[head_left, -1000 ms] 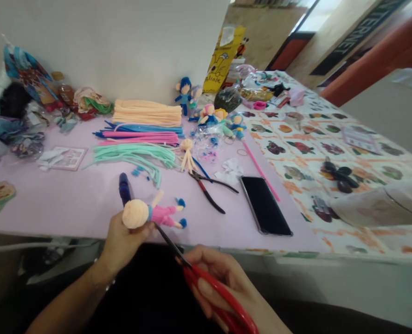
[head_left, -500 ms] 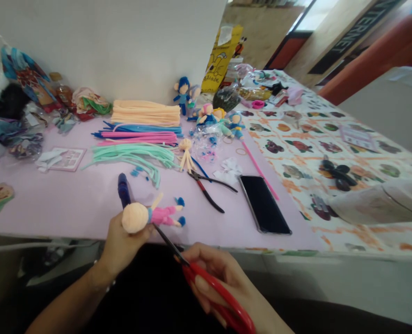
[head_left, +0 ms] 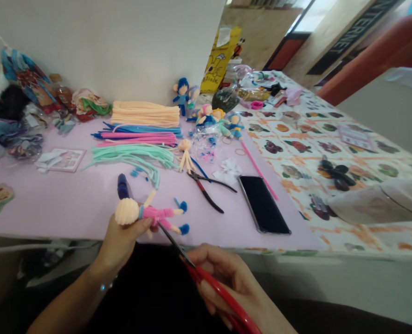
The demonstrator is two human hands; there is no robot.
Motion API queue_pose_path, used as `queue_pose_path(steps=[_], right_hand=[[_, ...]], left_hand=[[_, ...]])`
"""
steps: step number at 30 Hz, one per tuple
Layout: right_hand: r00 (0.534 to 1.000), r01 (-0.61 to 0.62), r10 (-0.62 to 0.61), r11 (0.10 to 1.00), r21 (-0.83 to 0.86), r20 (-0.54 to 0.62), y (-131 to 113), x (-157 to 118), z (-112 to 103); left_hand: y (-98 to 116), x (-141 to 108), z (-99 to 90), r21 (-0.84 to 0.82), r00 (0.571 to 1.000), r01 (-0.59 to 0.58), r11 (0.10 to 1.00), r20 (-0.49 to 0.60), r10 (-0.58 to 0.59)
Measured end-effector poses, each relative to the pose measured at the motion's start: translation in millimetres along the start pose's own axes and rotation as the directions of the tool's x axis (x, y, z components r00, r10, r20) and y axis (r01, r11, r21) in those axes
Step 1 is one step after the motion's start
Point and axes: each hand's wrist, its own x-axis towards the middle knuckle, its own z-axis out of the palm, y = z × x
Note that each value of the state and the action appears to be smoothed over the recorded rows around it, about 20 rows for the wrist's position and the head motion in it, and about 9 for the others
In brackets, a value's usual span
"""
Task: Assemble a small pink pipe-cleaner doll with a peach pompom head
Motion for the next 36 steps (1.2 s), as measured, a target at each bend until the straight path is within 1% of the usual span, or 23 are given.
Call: queue_pose_path(steps=[3,8,11,14,16,23,27,30,32,34,36], right_hand=[[1.000,-0.013,0.013,1.000,0.001,-0.019,-4.8,-0.3,2.6],[0.999,-0.013,0.014,1.000,0.013,-0.039,-6.3,-1.6,3.6],[0.999,-0.006,0.007,1.000,0.016,-0.038,-5.1,-1.7,3.5],[0.999,-0.008,0.009,1.000,0.019,-0.036,-4.4,-2.0,3.6],[0.999,-0.009,0.010,1.000,0.018,-0.034,-4.3,-2.3,3.8],[1.000,-0.018,0.019,0.999,0.041,-0.007,-5.1,-1.8,7.1],[0.999,-0.034,0.035,0.998,0.052,-0.020,-4.6,-1.1,7.0],[0.999,-0.033,0.033,0.997,0.063,0.001,-3.1,-0.9,4.0],[0.999,-0.034,0.031,0.997,0.074,0.036,-2.4,-0.9,2.1],[0.998,-0.033,0.029,0.996,0.085,0.048,-2.5,-0.8,1.4],[0.999,-0.028,0.025,0.996,0.090,0.035,-3.3,-0.6,2.0]], left_hand=[[-1.3,0.2,-2.6,0.046,1.000,-0.004,0.999,0.011,0.004],[-2.1,-0.3,-6.0,0.075,1.000,0.011,0.997,-0.004,-0.011],[-4.3,-1.8,-10.2,0.110,0.999,0.021,0.994,0.038,-0.025],[-7.3,-3.2,-15.5,0.181,0.996,-0.002,0.983,0.092,-0.015],[-8.8,-3.7,-18.3,0.220,0.994,-0.022,0.975,0.105,-0.001],[-7.1,-2.7,-19.2,0.328,0.995,-0.077,0.941,0.081,0.053],[-8.0,-1.6,-17.3,0.299,0.996,-0.069,0.952,0.076,0.049],[-8.7,-1.0,-15.1,0.215,0.999,-0.012,0.977,0.043,0.003],[-8.2,-0.9,-13.1,0.150,0.999,0.020,0.989,0.025,-0.024],[-7.2,-0.9,-11.2,0.115,0.999,0.029,0.993,0.022,-0.032],[-6.6,-0.8,-10.2,0.105,0.999,0.030,0.994,0.022,-0.032]])
